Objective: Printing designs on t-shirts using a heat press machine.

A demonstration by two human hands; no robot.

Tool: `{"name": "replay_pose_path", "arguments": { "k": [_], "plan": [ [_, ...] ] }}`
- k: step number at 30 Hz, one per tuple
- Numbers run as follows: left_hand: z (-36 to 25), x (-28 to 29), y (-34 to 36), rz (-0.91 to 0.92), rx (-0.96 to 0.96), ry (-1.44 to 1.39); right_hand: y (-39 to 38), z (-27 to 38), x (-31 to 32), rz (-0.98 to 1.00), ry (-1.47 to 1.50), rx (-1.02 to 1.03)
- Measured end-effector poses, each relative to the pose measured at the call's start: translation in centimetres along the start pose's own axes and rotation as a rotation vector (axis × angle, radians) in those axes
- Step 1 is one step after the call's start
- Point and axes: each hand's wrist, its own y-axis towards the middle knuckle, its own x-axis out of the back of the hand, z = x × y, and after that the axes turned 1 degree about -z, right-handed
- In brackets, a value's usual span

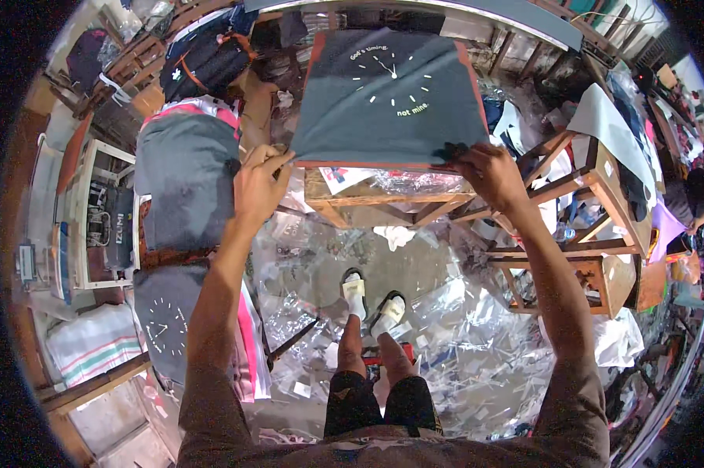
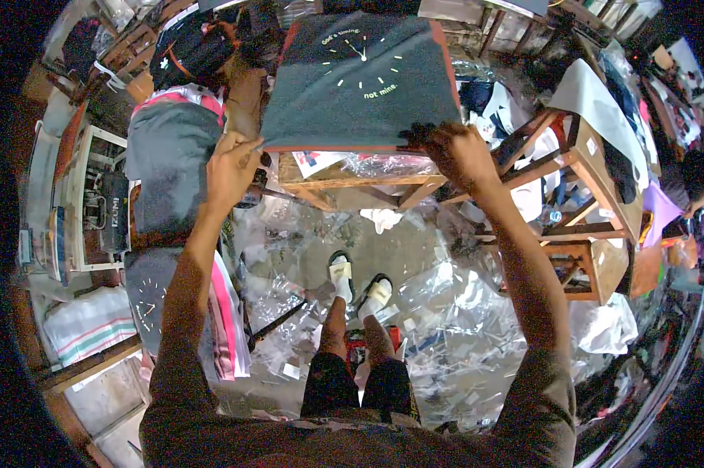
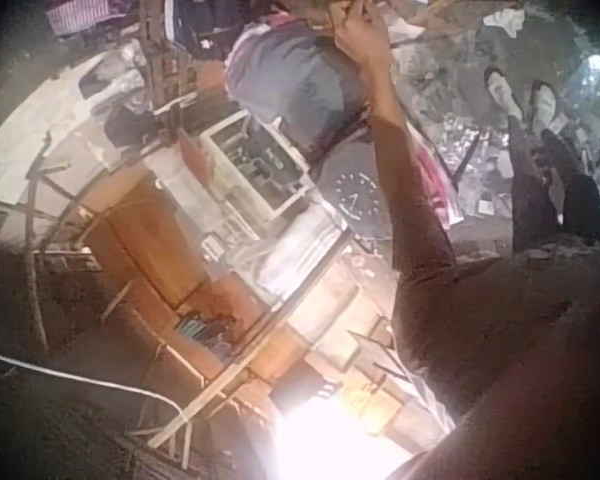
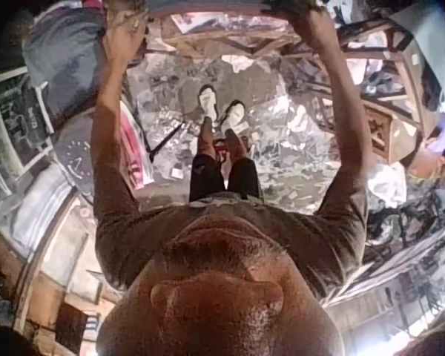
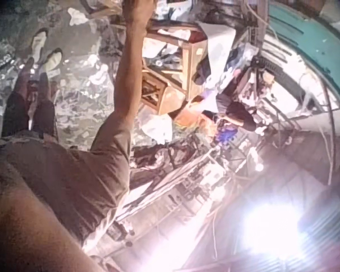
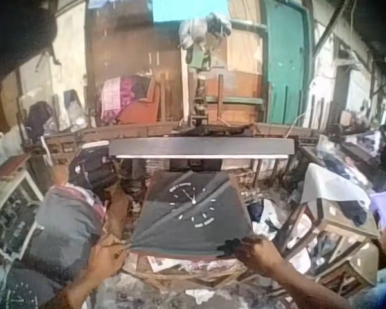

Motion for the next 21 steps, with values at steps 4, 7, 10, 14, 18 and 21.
{"name": "replay_pose_path", "arguments": {
  "k": [4,7,10,14,18,21],
  "plan": [
    [0.6,1.5,-1.0,0.049,-0.098,-0.011,-0.6,2.8,2.2,0.231,0.017,-0.153],
    [0.1,1.7,-0.9,0.062,-0.128,-0.009,-1.4,1.9,2.5,0.279,0.106,-0.159],
    [-1.2,2.7,-0.2,0.063,-0.189,-0.025,-1.0,0.2,2.8,0.355,0.118,-0.092],
    [-2.4,2.3,3.5,-0.05,-0.01,-0.195,3.4,0.8,2.5,0.173,0.147,-0.322],
    [-0.8,-6.1,11.4,0.055,-0.132,-0.178,6.7,-4.3,-2.2,-0.024,-0.043,-0.317],
    [0.6,-11.1,16.7,0.215,0.02,-0.034,7.8,-5.9,-4.9,0.041,-0.219,-0.333]
  ]
}}
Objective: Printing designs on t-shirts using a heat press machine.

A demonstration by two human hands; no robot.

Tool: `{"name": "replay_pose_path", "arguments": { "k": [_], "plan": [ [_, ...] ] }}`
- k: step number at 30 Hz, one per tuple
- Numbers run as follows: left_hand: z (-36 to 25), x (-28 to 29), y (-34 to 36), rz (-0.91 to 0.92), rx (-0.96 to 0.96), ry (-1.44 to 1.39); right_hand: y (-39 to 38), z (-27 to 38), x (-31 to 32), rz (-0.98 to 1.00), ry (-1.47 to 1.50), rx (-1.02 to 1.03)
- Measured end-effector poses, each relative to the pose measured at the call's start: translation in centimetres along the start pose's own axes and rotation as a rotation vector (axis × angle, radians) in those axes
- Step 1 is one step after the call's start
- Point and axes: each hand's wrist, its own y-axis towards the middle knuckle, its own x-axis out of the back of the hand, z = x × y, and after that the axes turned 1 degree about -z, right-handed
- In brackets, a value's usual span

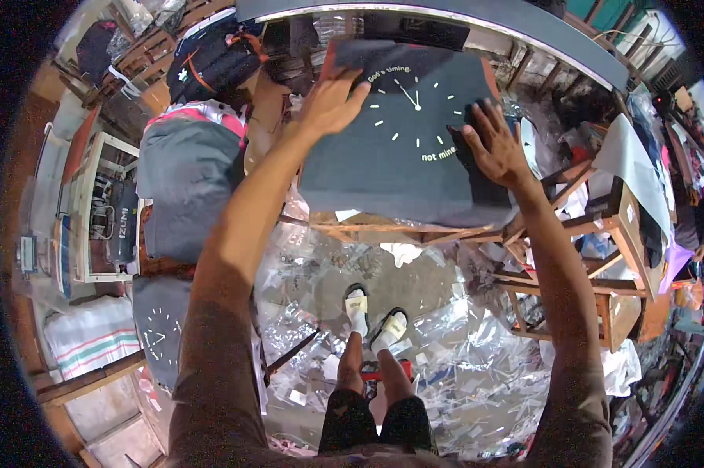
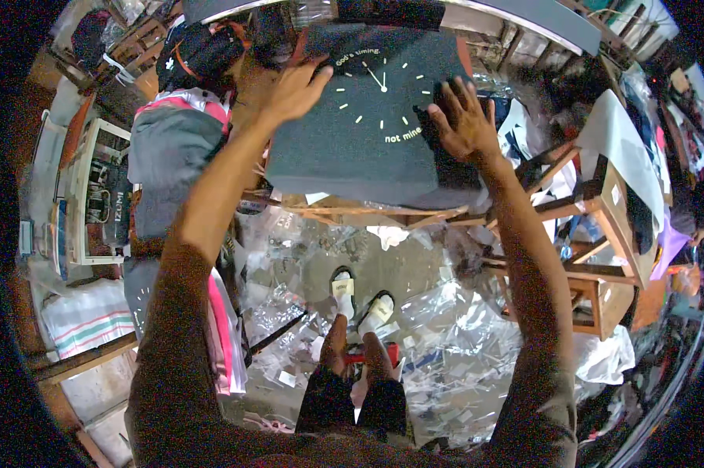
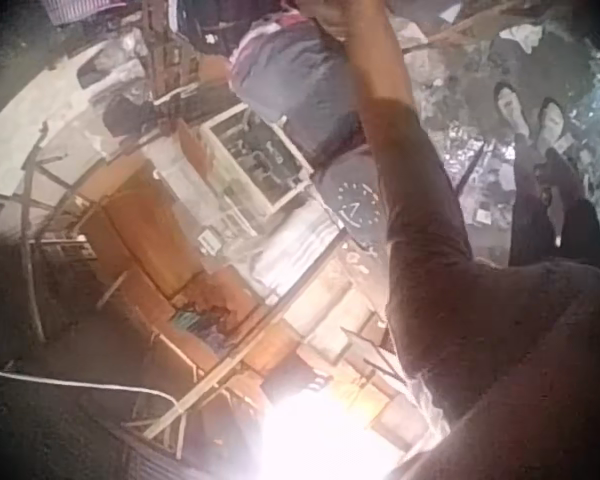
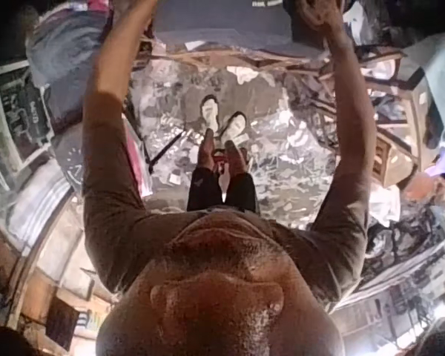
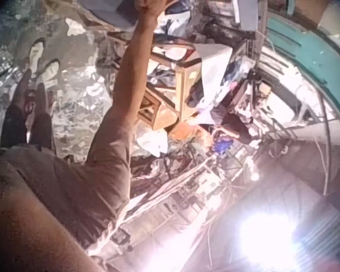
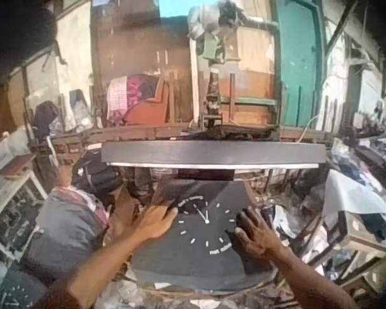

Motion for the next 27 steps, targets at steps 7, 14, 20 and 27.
{"name": "replay_pose_path", "arguments": {
  "k": [7,14,20,27],
  "plan": [
    [6.8,-5.8,11.1,0.122,-0.128,-0.108,-0.4,-0.5,-0.4,0.105,-0.052,-0.043],
    [3.9,-3.4,10.2,0.004,-0.013,0.332,0.2,-0.2,0.6,-0.069,0.004,-0.051],
    [4.7,-2.4,7.1,-0.075,-0.1,0.329,-0.3,1.2,0.9,0.041,-0.019,0.017],
    [-1.9,2.8,-5.4,-0.007,-0.292,0.254,-3.2,4.4,3.1,0.113,-0.024,0.054]
  ]
}}
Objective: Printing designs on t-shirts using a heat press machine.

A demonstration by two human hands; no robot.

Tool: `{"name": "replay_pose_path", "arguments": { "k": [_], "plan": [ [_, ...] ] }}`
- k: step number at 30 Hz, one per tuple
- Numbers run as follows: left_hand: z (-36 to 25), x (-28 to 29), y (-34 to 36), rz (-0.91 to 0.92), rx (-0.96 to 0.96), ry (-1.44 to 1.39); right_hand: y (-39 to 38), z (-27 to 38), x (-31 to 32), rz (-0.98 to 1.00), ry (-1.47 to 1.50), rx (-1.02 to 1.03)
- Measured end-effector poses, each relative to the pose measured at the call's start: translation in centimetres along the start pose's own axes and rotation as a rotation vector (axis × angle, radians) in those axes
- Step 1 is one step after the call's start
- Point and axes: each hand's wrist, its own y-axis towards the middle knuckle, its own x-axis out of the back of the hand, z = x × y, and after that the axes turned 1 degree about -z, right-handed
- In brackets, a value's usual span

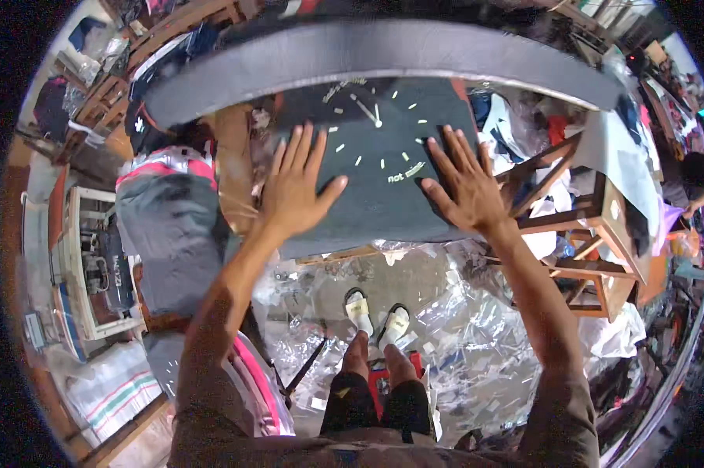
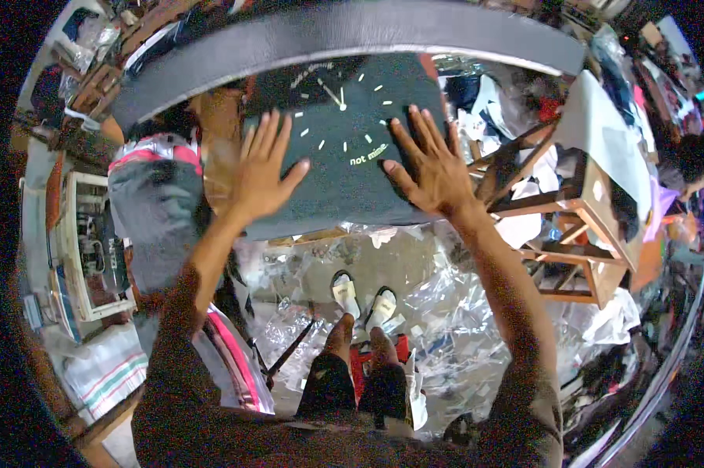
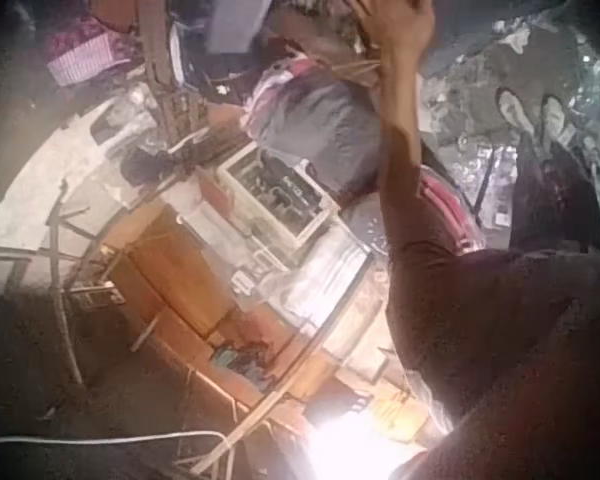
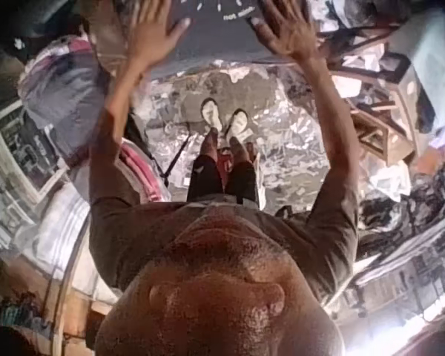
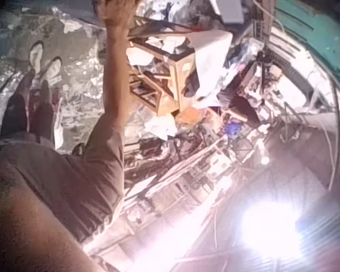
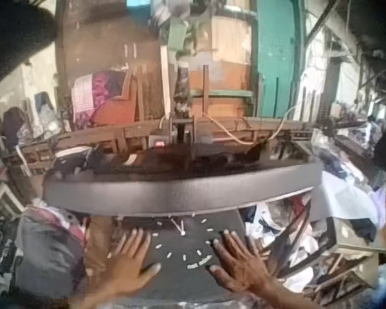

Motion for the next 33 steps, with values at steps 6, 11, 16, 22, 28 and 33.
{"name": "replay_pose_path", "arguments": {
  "k": [6,11,16,22,28,33],
  "plan": [
    [-1.4,0.8,-3.0,0.069,0.087,-0.083,-2.4,0.9,-0.9,-0.06,-0.009,-0.169],
    [-2.3,2.3,-4.3,0.209,-0.052,-0.096,-3.8,2.6,0.4,-0.059,0.199,-0.376],
    [-4.2,6.4,-7.4,0.144,0.04,-0.241,-5.9,0.1,10.7,-0.243,0.104,-0.169],
    [-8.9,6.8,-13.5,0.097,0.221,-0.482,-12.5,-19.5,18.8,-0.181,-0.13,-0.61],
    [-14.0,2.8,-14.6,0.004,0.418,-0.665,-16.3,-25.4,21.9,0.041,-0.097,-0.455],
    [-19.7,3.5,-6.1,0.007,0.393,-0.734,-13.3,-24.1,24.4,-0.148,0.062,-0.36]
  ]
}}
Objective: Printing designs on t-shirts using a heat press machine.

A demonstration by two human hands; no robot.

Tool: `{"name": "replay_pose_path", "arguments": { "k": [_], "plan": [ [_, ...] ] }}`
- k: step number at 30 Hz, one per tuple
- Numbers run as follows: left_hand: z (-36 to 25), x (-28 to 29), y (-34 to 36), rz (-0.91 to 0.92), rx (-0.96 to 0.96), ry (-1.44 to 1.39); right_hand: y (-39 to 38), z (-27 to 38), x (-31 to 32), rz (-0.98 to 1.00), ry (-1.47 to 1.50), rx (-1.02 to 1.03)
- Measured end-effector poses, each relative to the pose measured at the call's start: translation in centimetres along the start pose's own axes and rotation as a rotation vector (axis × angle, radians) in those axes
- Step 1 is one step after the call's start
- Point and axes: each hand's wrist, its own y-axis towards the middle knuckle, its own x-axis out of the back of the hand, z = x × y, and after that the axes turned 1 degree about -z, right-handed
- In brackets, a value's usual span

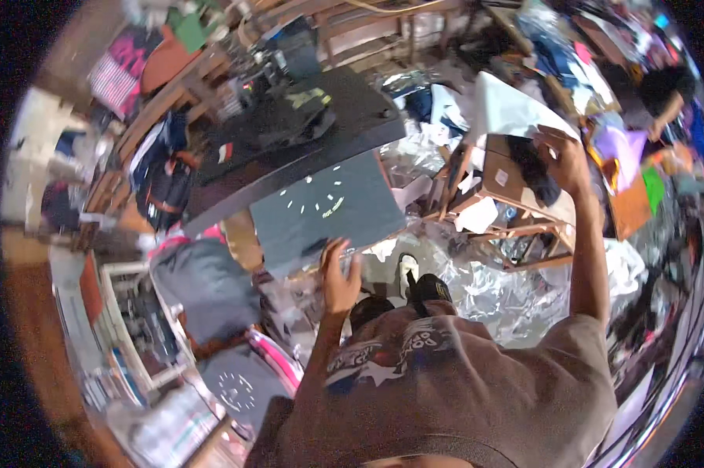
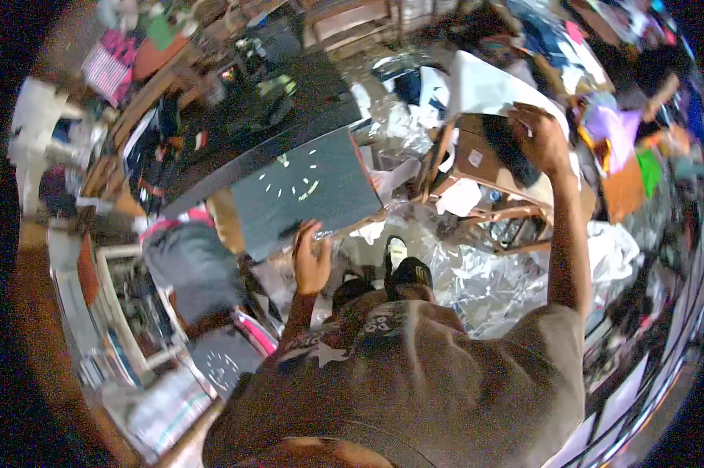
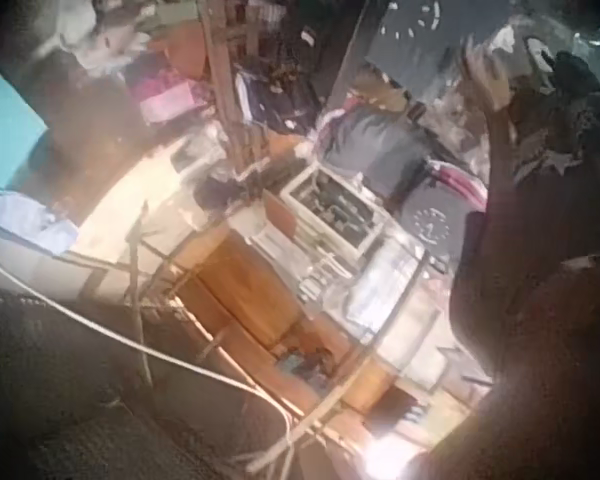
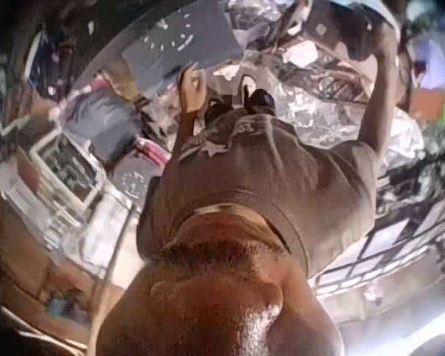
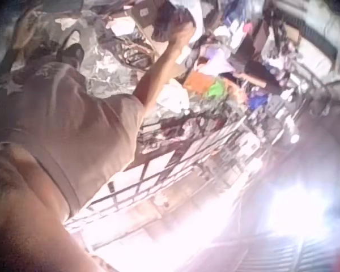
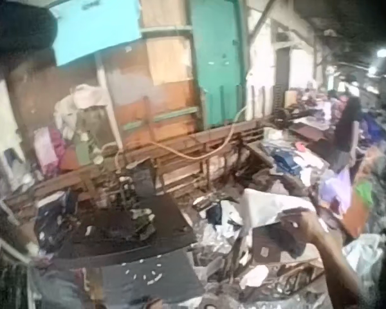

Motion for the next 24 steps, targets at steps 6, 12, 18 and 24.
{"name": "replay_pose_path", "arguments": {
  "k": [6,12,18,24],
  "plan": [
    [-6.9,-5.3,7.0,0.359,0.167,-0.776,1.5,8.8,3.9,-0.094,0.02,0.233],
    [-9.7,-7.1,9.1,0.457,0.4,-1.182,-0.4,15.8,-2.9,0.203,0.326,0.354],
    [-8.8,-1.0,9.9,0.273,0.795,-1.566,-2.1,23.9,-9.8,0.184,0.492,0.392],
    [-1.1,2.2,11.1,0.074,0.657,-1.526,-0.8,28.0,-15.3,0.03,0.489,0.405]
  ]
}}
